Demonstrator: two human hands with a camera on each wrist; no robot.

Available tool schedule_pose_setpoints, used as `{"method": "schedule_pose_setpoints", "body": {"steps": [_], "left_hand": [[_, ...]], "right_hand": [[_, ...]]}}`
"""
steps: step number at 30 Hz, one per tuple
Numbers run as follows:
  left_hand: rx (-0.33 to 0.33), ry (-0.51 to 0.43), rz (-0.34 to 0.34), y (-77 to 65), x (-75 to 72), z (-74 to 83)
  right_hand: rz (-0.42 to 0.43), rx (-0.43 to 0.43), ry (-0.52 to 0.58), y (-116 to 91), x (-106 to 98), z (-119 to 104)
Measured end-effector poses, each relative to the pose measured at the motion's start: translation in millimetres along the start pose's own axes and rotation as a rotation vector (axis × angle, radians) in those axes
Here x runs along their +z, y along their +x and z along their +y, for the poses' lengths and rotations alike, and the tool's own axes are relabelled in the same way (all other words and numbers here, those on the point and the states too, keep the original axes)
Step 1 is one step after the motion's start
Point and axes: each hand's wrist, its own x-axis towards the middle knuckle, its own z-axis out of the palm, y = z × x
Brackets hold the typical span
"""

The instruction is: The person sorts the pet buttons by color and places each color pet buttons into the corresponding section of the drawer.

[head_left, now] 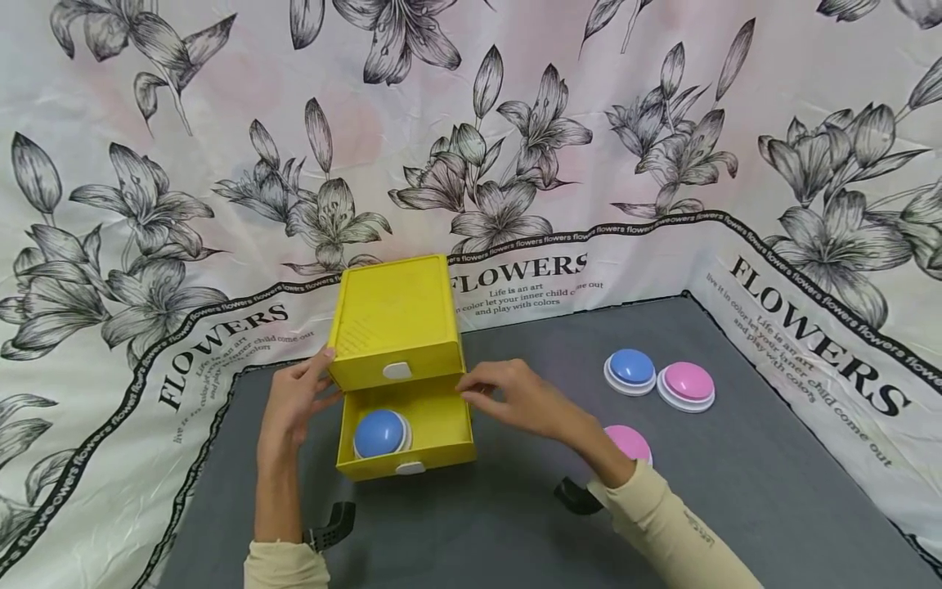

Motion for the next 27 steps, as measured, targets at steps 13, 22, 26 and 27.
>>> {"method": "schedule_pose_setpoints", "body": {"steps": [13,22,26,27], "left_hand": [[-0.017,-0.005,0.014,-3.8,2.6,0.5],[-0.016,0.012,0.02,-3.3,6.0,-0.1],[-0.022,0.022,0.025,-4.6,5.9,0.4],[-0.022,0.023,0.024,-5.1,5.8,0.6]], "right_hand": [[0.045,0.534,-0.499,-82.7,-66.4,112.8],[-0.103,0.843,-0.412,-117.3,-82.4,137.9],[-0.106,0.861,-0.39,-121.6,-81.3,144.5],[-0.108,0.868,-0.389,-122.1,-80.7,146.1]]}}
